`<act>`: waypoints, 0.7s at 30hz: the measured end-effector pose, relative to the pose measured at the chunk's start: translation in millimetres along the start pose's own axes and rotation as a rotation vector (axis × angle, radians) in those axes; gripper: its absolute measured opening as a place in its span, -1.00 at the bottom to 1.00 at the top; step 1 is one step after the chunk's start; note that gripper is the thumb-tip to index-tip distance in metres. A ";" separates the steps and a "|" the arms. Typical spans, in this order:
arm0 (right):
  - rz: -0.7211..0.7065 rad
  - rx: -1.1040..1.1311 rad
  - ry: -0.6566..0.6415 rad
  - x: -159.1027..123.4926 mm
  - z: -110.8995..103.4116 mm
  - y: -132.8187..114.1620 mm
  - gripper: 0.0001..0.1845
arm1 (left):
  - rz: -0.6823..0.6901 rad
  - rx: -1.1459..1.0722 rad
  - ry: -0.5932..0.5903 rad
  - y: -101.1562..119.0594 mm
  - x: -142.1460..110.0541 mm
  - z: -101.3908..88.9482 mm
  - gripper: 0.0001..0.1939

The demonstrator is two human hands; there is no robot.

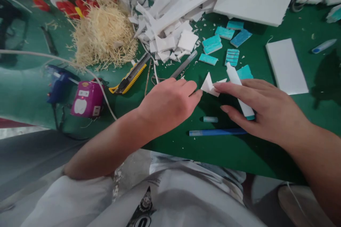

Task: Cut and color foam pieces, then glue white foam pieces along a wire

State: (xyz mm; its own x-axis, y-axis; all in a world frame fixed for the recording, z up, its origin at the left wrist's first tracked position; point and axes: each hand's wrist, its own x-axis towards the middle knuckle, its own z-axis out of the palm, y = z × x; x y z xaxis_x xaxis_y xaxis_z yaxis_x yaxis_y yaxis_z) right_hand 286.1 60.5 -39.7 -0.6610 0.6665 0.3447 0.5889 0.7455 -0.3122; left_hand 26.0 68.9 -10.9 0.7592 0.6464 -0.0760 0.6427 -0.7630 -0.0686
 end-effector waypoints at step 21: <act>0.008 -0.002 0.003 1.4 -0.3 -2.4 -0.56 | 0.043 0.048 0.091 -1.2 -2.6 7.8 -0.71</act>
State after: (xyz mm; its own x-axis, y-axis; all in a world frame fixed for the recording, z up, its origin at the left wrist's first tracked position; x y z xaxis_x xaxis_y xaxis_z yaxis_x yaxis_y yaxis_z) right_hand 284.0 59.6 -38.2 -0.6549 0.6725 0.3448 0.5952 0.7401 -0.3129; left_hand 22.5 68.2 -18.4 0.7933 0.6088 0.0109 0.6058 -0.7873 -0.1148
